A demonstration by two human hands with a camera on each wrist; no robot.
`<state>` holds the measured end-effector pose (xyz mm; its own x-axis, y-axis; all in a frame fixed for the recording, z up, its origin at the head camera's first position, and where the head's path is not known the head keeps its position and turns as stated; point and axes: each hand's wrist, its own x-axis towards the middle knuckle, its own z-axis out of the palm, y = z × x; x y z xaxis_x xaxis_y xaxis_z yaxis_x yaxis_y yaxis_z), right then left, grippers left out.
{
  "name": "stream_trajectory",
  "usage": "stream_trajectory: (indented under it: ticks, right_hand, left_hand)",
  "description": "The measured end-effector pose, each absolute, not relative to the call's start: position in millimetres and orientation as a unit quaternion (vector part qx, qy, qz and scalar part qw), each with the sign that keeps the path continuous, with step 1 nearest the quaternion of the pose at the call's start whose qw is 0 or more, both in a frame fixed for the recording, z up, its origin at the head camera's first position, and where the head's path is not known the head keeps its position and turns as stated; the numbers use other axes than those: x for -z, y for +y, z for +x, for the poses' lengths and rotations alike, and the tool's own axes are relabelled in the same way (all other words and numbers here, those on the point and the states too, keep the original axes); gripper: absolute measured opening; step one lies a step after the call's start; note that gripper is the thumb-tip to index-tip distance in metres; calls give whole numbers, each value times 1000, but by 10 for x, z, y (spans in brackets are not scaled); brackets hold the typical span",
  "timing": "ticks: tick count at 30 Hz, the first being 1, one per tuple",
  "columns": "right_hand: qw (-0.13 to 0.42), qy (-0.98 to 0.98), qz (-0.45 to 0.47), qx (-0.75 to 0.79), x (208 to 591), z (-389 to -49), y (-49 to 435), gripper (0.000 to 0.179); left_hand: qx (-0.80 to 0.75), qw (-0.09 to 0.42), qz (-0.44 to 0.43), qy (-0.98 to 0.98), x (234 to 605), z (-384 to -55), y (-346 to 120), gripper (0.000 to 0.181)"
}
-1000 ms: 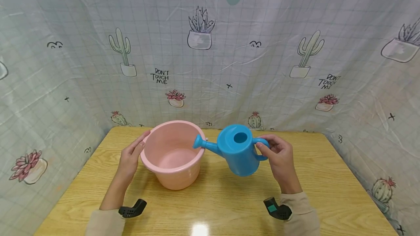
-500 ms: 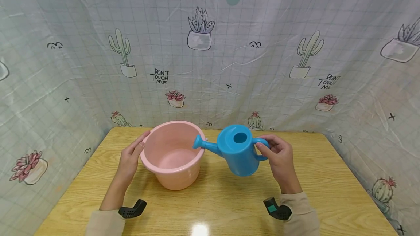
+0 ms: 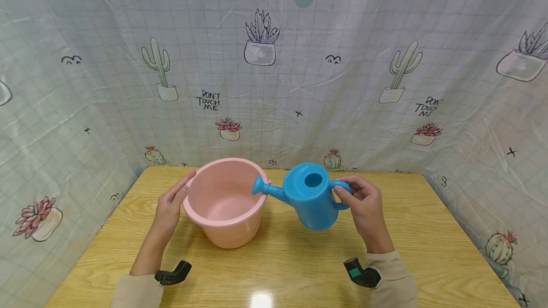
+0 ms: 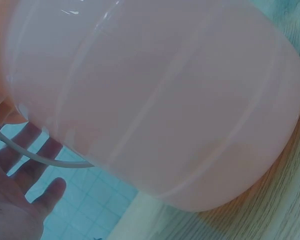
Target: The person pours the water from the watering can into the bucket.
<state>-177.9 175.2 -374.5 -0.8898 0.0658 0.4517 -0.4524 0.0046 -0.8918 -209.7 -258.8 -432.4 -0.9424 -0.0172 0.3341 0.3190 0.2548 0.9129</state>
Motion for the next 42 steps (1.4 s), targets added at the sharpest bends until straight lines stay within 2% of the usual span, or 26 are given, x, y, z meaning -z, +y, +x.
stream_trajectory:
  ticks: [42]
  right_hand:
    - [191,-690,136,-685,3751,-1733,1699,20]
  left_hand:
    - [606,138,-104,-776,4329,-2123,-2626,47]
